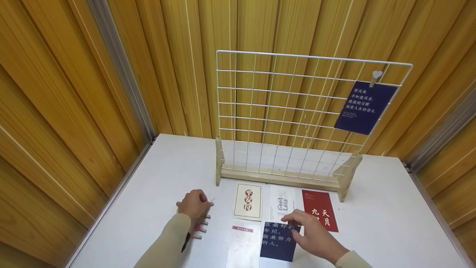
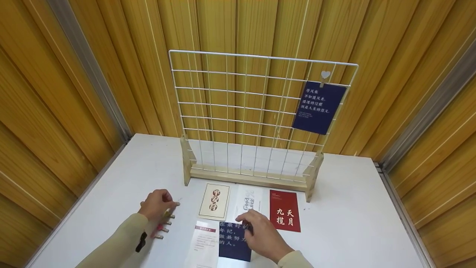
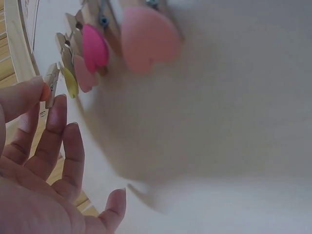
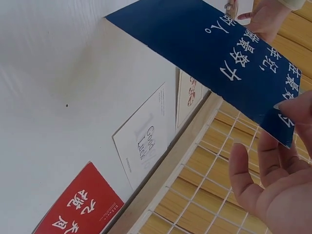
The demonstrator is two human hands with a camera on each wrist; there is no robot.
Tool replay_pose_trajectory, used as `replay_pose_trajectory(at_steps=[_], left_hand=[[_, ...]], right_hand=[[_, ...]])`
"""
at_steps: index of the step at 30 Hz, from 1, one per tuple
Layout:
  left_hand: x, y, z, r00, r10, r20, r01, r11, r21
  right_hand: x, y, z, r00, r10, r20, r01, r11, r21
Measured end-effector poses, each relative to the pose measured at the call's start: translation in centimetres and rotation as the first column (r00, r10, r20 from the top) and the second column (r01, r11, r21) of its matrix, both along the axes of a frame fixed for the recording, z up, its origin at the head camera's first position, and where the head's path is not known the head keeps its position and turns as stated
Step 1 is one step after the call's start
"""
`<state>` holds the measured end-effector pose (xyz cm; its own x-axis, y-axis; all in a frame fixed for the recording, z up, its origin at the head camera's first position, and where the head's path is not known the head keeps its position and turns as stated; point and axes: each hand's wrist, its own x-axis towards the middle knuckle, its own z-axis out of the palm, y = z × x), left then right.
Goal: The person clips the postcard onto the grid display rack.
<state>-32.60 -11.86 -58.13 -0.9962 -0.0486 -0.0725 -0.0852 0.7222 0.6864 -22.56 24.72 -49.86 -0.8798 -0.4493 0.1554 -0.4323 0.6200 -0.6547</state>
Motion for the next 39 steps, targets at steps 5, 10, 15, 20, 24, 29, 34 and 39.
replay_pose_trajectory(at_steps=[5,10,15,20,24,29,34,39], left_hand=[[0.0,-0.3,0.0,1.000,-0.011,-0.026,0.011,1.000,-0.023],[0.2,-0.5,-0.1,1.000,0.001,-0.001,-0.001,1.000,-0.014],[0.1,-0.5,-0.1,1.000,-0.019,0.000,0.019,1.000,0.007],[0.3,-0.5,0.1,1.000,-0.006,0.010,0.006,1.000,0.012],[0.4,-0.5,0.0,1.000,-0.008,0.017,0.008,1.000,0.018],[0.4,-0.3,0.0,1.000,-0.006,0.013,0.006,1.000,0.018],[0.3,-0.5,-0.1,0.999,-0.023,-0.025,0.023,1.000,0.018],[0.2,-0.7,0.1,1.000,-0.017,-0.018,0.018,0.999,0.033]], right_hand=[[-0.4,0.0,0.6,1.000,0.005,-0.007,-0.005,1.000,-0.005],[-0.8,0.0,1.4,1.000,-0.010,0.019,0.009,1.000,0.014],[-1.1,0.3,1.9,0.999,-0.028,-0.024,0.029,1.000,0.006],[-1.3,0.4,2.1,0.998,-0.019,-0.056,0.017,0.999,-0.042],[-1.3,0.4,2.1,0.996,-0.026,-0.080,0.021,0.998,-0.062],[-1.5,0.8,2.5,0.991,-0.022,-0.133,0.010,0.996,-0.093],[-2.0,1.1,3.2,0.984,-0.006,-0.180,-0.017,0.992,-0.127],[-2.5,1.3,4.2,0.984,-0.042,-0.175,0.021,0.992,-0.123]])
